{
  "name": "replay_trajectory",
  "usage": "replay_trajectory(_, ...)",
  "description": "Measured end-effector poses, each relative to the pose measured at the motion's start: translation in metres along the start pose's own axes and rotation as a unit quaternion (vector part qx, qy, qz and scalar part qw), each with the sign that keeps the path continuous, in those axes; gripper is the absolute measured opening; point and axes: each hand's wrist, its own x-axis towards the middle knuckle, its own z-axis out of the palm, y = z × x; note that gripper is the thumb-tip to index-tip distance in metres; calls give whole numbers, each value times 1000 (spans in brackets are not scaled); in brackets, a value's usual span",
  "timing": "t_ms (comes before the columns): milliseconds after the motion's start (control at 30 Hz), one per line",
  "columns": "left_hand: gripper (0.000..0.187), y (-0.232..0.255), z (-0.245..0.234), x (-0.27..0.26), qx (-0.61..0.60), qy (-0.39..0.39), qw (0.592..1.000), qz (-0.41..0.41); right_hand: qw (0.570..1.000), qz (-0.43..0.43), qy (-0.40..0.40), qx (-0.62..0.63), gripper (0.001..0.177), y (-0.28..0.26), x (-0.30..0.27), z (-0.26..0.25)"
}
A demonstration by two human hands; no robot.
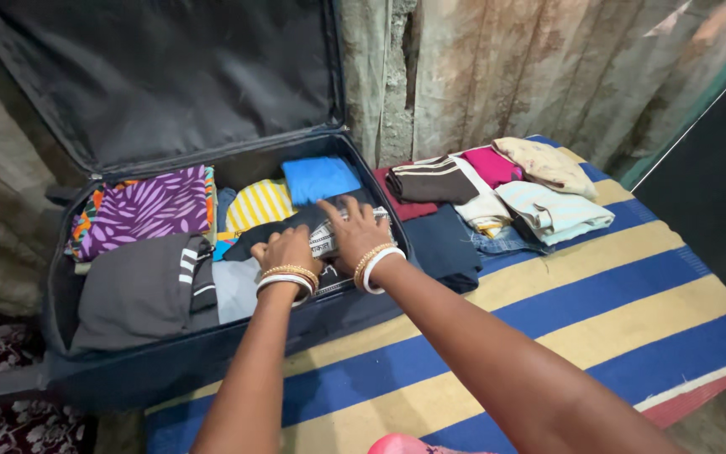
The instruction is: The person unpacks a suitcase by removing folded clothes one by one. They unfold each item, shake it out, and refold it neatly before placing it on a pile on the bed. The items handled include a patterned cream garment, a maroon top, a dark grey top, a black and white patterned top, and a blue top.
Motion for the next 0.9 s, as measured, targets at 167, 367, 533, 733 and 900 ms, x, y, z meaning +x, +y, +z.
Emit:
replay_trajectory(167,48,-16,7,-2,-74,6,997,13,991,-69,3,-110,66,5,10,15)
replay_trajectory(367,80,-21,32,-23,-193,115,969,-101,994,-35,-58,-85,48,8,0,14)
replay_trajectory(533,131,-25,28,-30,-273,135,937,-168,998,-10,-50,-42,38,14,-3,10)
replay_trajectory(733,128,-24,29,-30,-407,192,873,-187,991,78,76,78,47,17,-14,-10)
replay_trajectory(900,111,-24,58,-8,-503,301,780,-220,973,79,150,159,48,2,-6,-34)
